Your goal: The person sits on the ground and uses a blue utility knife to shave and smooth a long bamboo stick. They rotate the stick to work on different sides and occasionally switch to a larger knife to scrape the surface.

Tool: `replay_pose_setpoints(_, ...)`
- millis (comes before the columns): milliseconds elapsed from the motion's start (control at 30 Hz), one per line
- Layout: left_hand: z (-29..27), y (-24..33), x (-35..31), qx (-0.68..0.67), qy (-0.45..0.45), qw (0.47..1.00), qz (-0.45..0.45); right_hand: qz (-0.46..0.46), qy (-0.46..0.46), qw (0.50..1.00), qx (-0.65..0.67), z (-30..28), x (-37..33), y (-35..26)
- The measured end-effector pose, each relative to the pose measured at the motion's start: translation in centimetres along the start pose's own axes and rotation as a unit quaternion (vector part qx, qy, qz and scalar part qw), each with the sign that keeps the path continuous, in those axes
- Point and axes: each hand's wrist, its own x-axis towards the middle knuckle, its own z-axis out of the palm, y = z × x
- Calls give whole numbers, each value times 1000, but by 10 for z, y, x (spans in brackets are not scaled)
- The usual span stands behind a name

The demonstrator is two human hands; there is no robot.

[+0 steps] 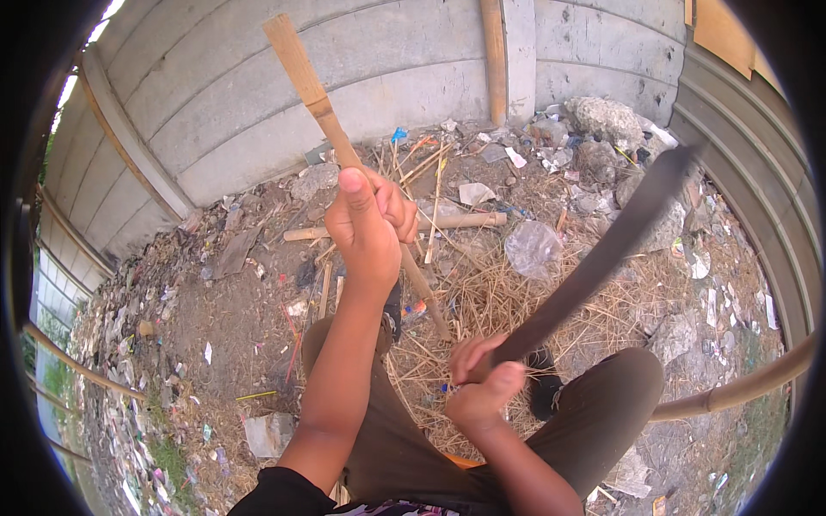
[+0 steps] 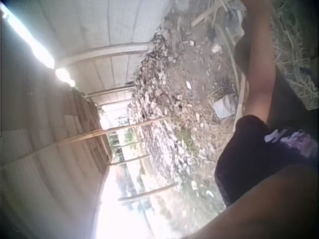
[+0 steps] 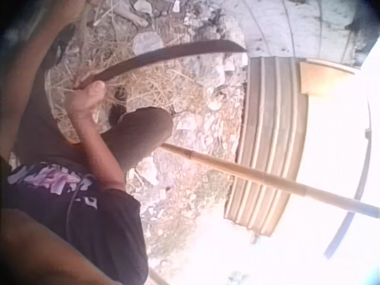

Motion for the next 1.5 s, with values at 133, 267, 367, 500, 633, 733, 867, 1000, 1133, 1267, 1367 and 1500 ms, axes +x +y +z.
replay_pose_setpoints(133,-4,0,4,-5,15,1000,-1,316,-81,904,-276,-41,-22,50)
replay_pose_setpoints(267,-14,8,0,4,20,1000,-4,125,-37,971,-200,0,9,-28)
replay_pose_setpoints(367,-6,2,0,6,35,999,3,-39,20,993,110,2,5,-8)
replay_pose_setpoints(500,-10,4,6,-1,72,997,11,227,-92,895,-373,-56,-29,85)
replay_pose_setpoints(633,-22,3,9,-41,33,998,-45,260,-33,924,-277,-18,-5,30)
replay_pose_setpoints(733,-27,3,15,-64,-66,994,-53,265,-26,943,-201,-19,-2,39)
replay_pose_setpoints(867,-6,28,39,156,-18,987,41,343,-26,908,-240,-37,-33,85)
replay_pose_setpoints(1000,1,75,69,195,77,972,104,363,-30,858,-363,-59,-52,118)
replay_pose_setpoints(1133,-2,93,64,112,71,988,84,412,-12,868,-278,-48,-38,97)
replay_pose_setpoints(1267,-6,97,56,33,54,997,41,199,-56,956,-210,-2,11,-17)
replay_pose_setpoints(1367,-14,102,55,62,48,994,70,-25,-37,992,-118,13,27,-75)
replay_pose_setpoints(1500,9,91,48,93,47,991,84,73,-58,995,-26,-10,-24,13)
